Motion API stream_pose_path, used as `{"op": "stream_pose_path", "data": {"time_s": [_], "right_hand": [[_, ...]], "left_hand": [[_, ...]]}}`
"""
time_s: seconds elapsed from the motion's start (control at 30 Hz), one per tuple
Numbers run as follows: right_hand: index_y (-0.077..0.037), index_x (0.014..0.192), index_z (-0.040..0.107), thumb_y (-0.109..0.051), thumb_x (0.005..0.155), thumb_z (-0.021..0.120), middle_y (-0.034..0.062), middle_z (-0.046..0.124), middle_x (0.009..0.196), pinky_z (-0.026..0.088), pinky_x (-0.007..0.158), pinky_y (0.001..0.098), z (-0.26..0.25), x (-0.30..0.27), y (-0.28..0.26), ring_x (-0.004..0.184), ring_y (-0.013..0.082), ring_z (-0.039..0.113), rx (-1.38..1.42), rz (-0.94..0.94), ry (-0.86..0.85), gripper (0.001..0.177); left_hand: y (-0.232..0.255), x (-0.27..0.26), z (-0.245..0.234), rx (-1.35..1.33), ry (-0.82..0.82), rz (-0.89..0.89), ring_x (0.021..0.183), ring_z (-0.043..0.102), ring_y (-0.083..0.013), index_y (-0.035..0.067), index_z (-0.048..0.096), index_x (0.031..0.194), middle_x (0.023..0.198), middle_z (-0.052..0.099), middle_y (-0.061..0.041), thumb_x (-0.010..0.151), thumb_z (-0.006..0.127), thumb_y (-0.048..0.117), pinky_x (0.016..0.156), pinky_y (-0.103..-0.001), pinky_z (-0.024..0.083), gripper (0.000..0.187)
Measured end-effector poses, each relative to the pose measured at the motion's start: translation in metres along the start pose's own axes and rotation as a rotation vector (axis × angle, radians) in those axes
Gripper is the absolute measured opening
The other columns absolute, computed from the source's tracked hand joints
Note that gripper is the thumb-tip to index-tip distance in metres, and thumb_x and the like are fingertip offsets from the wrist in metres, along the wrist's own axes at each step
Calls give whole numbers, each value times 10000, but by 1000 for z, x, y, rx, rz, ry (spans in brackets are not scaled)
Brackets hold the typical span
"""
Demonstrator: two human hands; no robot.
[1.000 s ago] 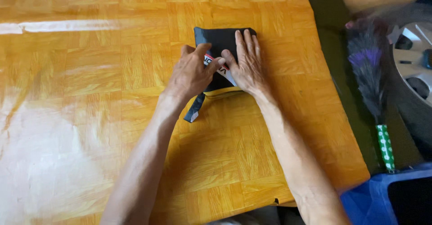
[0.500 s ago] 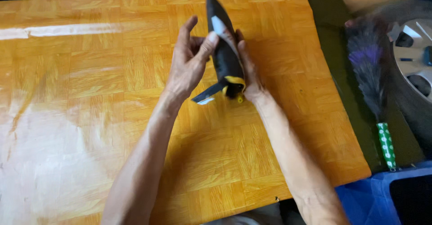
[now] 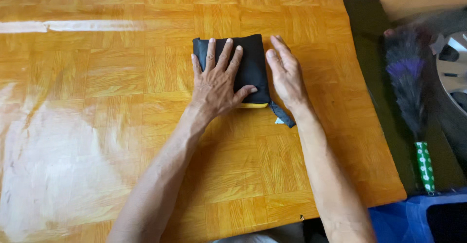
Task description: The person folds a black bag and stuffs it into a smaller black and yellow storage pouch.
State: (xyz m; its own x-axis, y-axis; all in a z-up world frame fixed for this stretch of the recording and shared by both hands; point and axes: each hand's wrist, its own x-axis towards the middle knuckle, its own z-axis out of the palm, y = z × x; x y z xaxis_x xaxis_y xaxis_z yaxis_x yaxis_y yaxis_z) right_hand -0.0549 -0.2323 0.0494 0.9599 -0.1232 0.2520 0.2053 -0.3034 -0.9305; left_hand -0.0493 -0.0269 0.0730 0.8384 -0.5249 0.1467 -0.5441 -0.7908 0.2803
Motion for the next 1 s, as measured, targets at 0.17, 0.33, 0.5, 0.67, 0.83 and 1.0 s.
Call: {"op": "stream_pose_path", "data": {"time_s": [0.17, 0.33, 0.5, 0.67, 0.83, 1.0], "right_hand": [[-31, 1539, 455, -325, 1132, 442, 243, 319, 1618, 197, 1241, 551, 32, 3, -1, 1494, 470, 242, -471, -296, -111, 502], [-137, 1616, 340, -505, 1129, 294, 124, 151, 1704, 142, 1134, 784, 56, 13, 26, 1544, 440, 125, -701, -160, -243, 612], [-214, 1585, 398, -589, 1007, 557, 230, 204, 1626, 229, 1209, 617, 45, 22, 26, 1497, 452, 252, -490, 160, -1, 708], [-118, 1505, 501, -423, 867, 835, 271, 412, 1536, 344, 1179, 528, 45, 22, 21, 1428, 451, 413, -185, 274, 180, 782], [20, 1493, 434, -145, 676, 1003, 285, 566, 1390, 530, 1031, 427, 44, 24, 5, 1276, 389, 599, 284, 304, 231, 1009], [-93, 1234, 723, -180, 628, 1003, 128, 729, 1079, 659, 752, 327, 40, 29, 17, 935, 219, 744, 418, 437, 224, 673]], "left_hand": [[-1, -3, 19, 18, 36, -45, 1563, -24, -456, 125, 137, 1674, 1719, 16, -198, 925, 619, 649, 1177, -764, 109, 1033], [-12, 10, 40, -100, 65, -157, 1574, -46, -429, -33, 141, 1633, 1700, -13, -259, 748, 761, 568, 1228, -682, 137, 1237], [-19, 15, 24, -339, 102, -212, 1572, -39, -436, 35, 226, 1634, 1694, -20, -240, 651, 874, 656, 1239, -657, 165, 1331], [-32, 18, 24, -813, 315, -500, 1547, 207, -438, 139, 278, 1623, 1644, 177, -250, 731, 843, 728, 1256, -564, 251, 1209], [-82, 41, 50, -1489, 379, -708, 618, 715, -236, -123, 586, 1280, 828, 683, -155, 791, 907, 342, 440, -290, 482, 747], [-52, 26, 1, -1696, 239, -754, 911, 768, -338, 12, 642, 1225, 1031, 729, -237, 798, 839, 401, 718, -451, 638, 611]]}}
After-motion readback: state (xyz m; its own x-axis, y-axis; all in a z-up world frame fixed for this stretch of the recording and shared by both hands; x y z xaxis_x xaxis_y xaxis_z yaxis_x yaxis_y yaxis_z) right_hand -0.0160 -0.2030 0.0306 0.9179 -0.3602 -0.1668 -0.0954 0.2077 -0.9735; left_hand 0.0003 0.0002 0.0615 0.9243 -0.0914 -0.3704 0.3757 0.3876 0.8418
